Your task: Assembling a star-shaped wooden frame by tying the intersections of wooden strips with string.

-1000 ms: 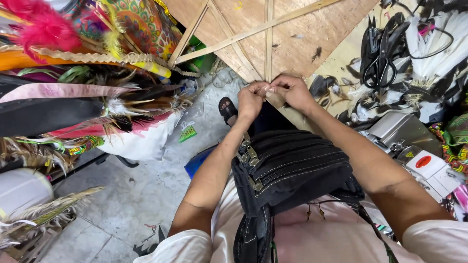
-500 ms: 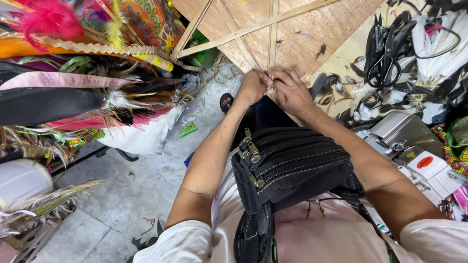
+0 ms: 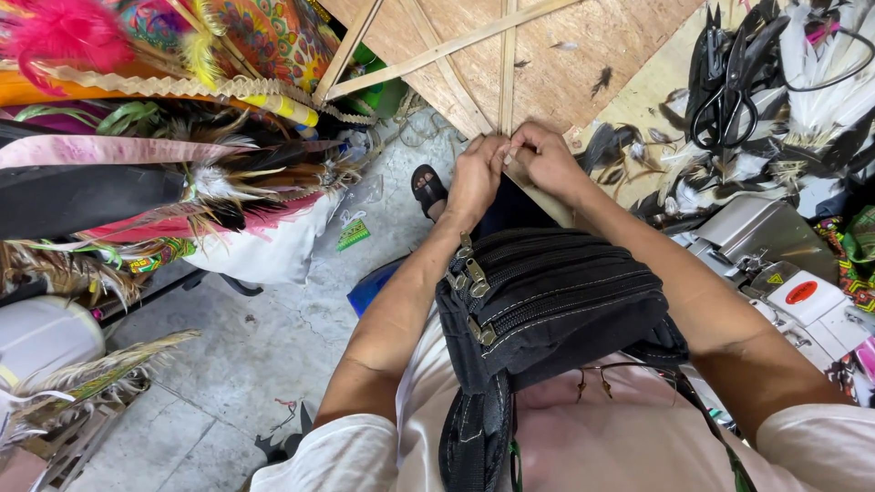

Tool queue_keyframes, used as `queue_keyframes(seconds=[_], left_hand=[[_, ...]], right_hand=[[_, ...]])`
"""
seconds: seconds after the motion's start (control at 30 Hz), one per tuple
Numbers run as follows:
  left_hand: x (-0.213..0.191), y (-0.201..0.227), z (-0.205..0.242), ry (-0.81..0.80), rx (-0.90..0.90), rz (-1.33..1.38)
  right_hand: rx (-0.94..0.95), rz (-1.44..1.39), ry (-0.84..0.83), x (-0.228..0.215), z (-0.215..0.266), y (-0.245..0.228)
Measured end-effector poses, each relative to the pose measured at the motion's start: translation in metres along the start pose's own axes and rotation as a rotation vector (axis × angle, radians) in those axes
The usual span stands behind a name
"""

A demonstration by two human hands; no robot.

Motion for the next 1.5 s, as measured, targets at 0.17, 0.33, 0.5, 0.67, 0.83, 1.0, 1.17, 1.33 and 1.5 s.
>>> queue_keyframes(seconds=[0.17, 0.33, 0.5, 0.67, 0.83, 1.0, 1.17, 1.33, 1.5], left_hand=[[0.004, -0.013, -0.009, -0.059, 0.008, 0.084], [0.032, -0.088, -0.03, -0.195, -0.278, 0.352], [0.033, -0.085, -0.035, -0.17, -0.412, 0.364], [0.032, -0.084, -0.038, -0.226, -0.399, 0.32], [0.019, -0.061, -0.033, -0.251, -0.357, 0.358], [0.027, -0.076, -0.029, -0.252, -0.299, 0.483], [0.019, -0.065, -0.026, -0.25, -0.284, 0.472], [0.007, -0.057, -0.023, -0.197, -0.309, 0.451], [0.011, -0.064, -0.024, -0.195, -0.324, 0.416]], right_hand=[[-0.108, 0.159, -0.009, -0.003, -0.005, -0.011], [-0.304, 0.323, 0.083, 0.006, 0.0, -0.027], [-0.037, 0.352, 0.031, 0.006, 0.016, -0.031], [-0.191, 0.451, 0.079, 0.01, 0.015, -0.036], [-0.139, 0.32, 0.158, 0.01, -0.004, -0.003], [-0.01, 0.119, 0.092, 0.003, -0.012, 0.002], [0.059, -0.219, 0.051, 0.002, -0.004, -0.009], [-0.017, -0.333, 0.063, 0.002, 0.005, -0.008], [-0.091, -0.118, 0.143, 0.005, 0.008, -0.017]])
Point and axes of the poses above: each hand's wrist, its own z-axis away from the middle knuckle, its own x-axis out of the palm, y = z × x, the point moved 8 cm from there along -z, towards the middle knuckle
